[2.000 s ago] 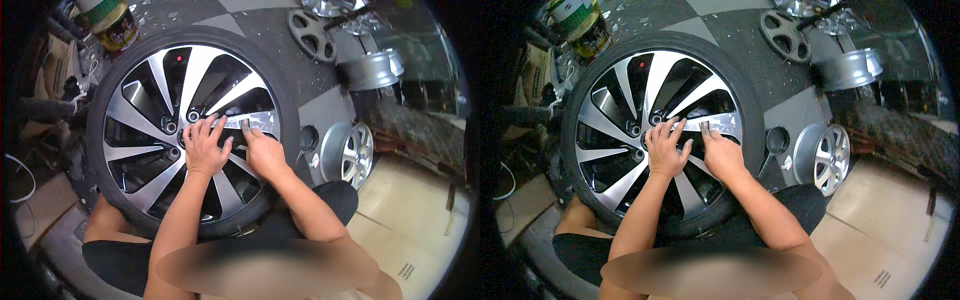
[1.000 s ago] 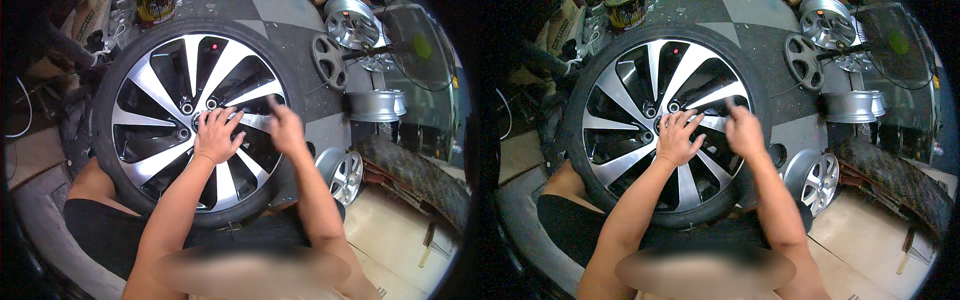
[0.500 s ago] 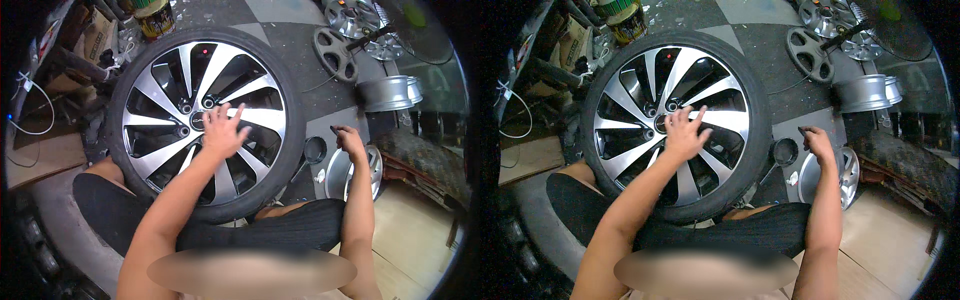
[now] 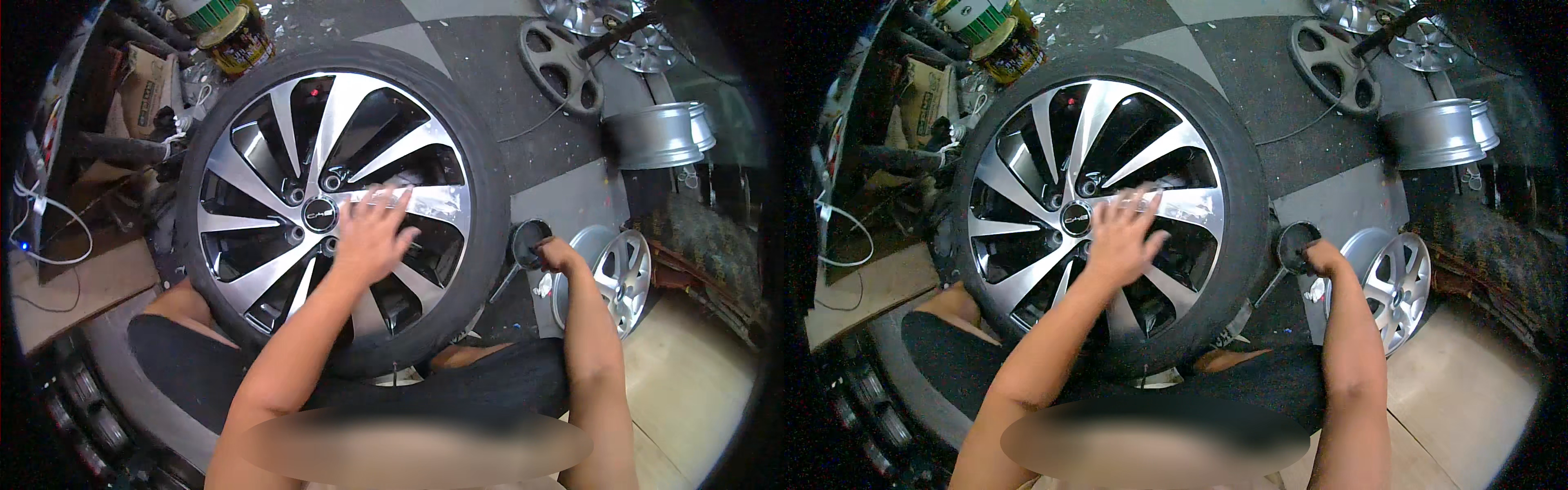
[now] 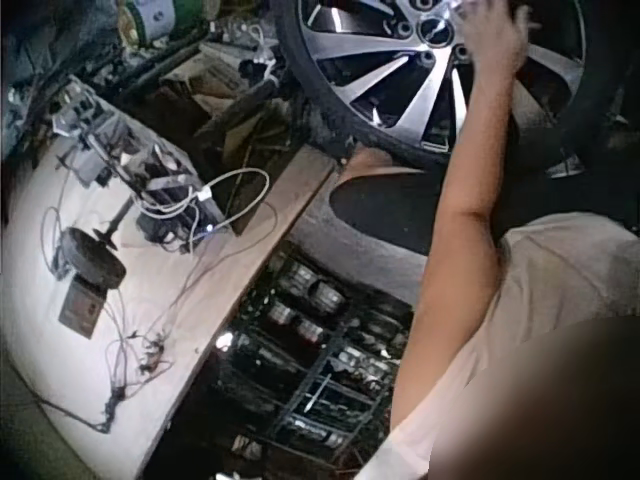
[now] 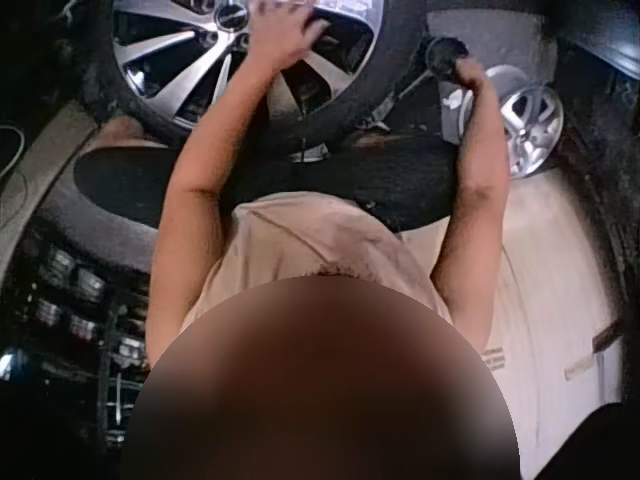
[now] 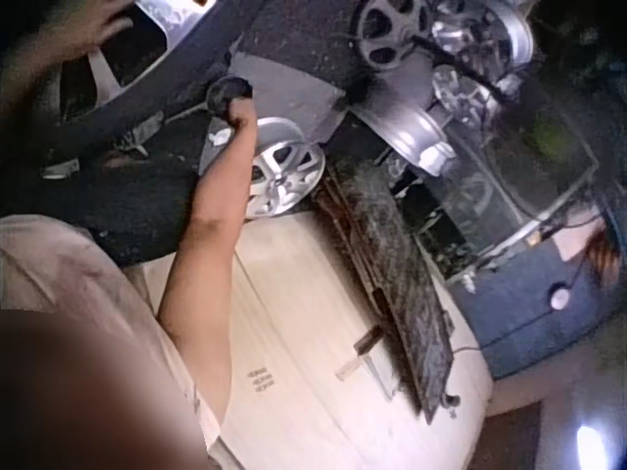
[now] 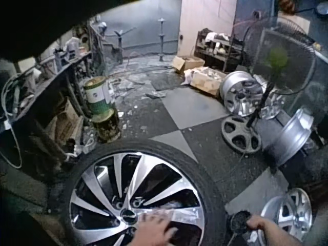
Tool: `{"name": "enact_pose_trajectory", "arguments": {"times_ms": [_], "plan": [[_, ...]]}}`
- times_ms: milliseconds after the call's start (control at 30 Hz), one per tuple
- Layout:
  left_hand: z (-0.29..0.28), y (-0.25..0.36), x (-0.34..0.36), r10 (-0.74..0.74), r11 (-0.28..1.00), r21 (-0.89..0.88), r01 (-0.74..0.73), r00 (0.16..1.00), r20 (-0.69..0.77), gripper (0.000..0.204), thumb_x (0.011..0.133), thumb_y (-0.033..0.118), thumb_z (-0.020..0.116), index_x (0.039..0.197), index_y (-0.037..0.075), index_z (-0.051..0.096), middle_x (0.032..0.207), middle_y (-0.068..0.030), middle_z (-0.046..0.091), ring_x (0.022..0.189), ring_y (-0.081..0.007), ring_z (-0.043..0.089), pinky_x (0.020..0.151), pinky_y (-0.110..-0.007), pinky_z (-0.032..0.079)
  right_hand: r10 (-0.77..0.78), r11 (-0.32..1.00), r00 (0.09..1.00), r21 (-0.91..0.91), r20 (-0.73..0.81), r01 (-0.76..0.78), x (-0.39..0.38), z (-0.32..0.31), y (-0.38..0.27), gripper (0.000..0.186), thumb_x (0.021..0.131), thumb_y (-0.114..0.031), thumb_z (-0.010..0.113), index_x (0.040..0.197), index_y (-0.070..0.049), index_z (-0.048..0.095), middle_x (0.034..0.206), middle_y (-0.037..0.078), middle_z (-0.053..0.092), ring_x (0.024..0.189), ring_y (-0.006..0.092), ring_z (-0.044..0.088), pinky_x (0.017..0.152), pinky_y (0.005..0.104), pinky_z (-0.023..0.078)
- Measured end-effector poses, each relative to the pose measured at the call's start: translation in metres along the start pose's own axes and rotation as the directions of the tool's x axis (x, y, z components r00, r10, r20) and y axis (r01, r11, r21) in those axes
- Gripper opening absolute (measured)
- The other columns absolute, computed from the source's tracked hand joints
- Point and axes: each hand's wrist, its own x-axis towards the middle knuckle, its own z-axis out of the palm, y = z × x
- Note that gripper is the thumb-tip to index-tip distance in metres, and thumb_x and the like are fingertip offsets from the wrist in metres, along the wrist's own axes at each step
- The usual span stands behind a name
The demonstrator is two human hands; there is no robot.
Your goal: Repairing a car wheel rim by applying filler and sanding the surface.
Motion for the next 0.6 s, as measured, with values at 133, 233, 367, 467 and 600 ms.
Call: {"name": "enact_pose_trajectory", "arguments": {"times_ms": [133, 233, 367, 467, 600], "plan": [[-0.001, -0.033, 0.0, -0.096, 0.98, -0.185, 0.073, 0.988, -0.117, 0.064, 0.097, 0.033, 0.075, 0.156, 0.014, 0.061, 0.151, -0.01, 0.062, 0.143, -0.0321, 0.051, 0.122, -0.055, 0.029, -0.241, 0.824, 0.932, -0.451, 0.269, 0.343, 0.027, 0.021, 0.026, 0.045, 0.08, -0.013, 0.078, 0.123, 0.0, 0.081, 0.11, 0.021, 0.083, 0.106, 0.0329, 0.08, 0.089, 0.0404, 0.066], [-0.001, -0.037, 0.001, -0.124, 0.962, -0.259, 0.089, 0.985, -0.122, 0.06, 0.093, 0.029, 0.076, 0.15, 0.012, 0.065, 0.147, -0.0088, 0.064, 0.14, -0.0322, 0.053, 0.121, -0.053, 0.03, -0.09, 0.986, 0.996, -0.141, 0.01, 0.09, 0.031, 0.04, 0.031, 0.043, 0.08, -0.013, 0.077, 0.121, -0.001, 0.081, 0.113, 0.024, 0.081, 0.106, 0.0399, 0.078, 0.094, 0.045, 0.064], [-0.002, -0.042, 0.003, -0.135, 0.944, -0.317, 0.088, 0.983, -0.128, 0.057, 0.091, 0.029, 0.076, 0.145, 0.011, 0.067, 0.145, -0.0086, 0.066, 0.138, -0.0329, 0.055, 0.12, -0.051, 0.031, 0.452, 0.869, 0.87, 0.121, 0.2, -0.479, 0.054, 0.034, -0.003, 0.047, 0.093, -0.026, 0.071, 0.135, -0.003, 0.077, 0.138, 0.025, 0.073, 0.129, 0.0418, 0.071, 0.11, 0.0467, 0.058], [-0.007, -0.049, -0.001, -0.134, 0.942, -0.324, 0.087, 0.983, -0.127, 0.054, 0.091, 0.029, 0.077, 0.14, 0.01, 0.068, 0.146, -0.0088, 0.067, 0.137, -0.0333, 0.056, 0.12, -0.051, 0.032, 0.514, 0.851, 0.832, -0.003, 0.21, -0.525, 0.067, 0.025, -0.043, 0.049, 0.094, -0.029, 0.072, 0.134, -0.001, 0.076, 0.139, 0.027, 0.072, 0.127, 0.0433, 0.071, 0.109, 0.0474, 0.058], [-0.002, -0.046, 0.003, -0.114, 0.934, -0.353, 0.05, 0.98, -0.163, 0.051, 0.09, 0.03, 0.079, 0.136, 0.01, 0.069, 0.146, -0.0087, 0.067, 0.136, -0.0339, 0.057, 0.119, -0.051, 0.034, 0.605, 0.792, 0.789, 0.023, 0.111, -0.61, 0.052, 0.013, -0.04, 0.047, 0.091, -0.03, 0.077, 0.127, 0.0, 0.078, 0.132, 0.027, 0.075, 0.125, 0.0435, 0.073, 0.105, 0.0476, 0.06]]}}
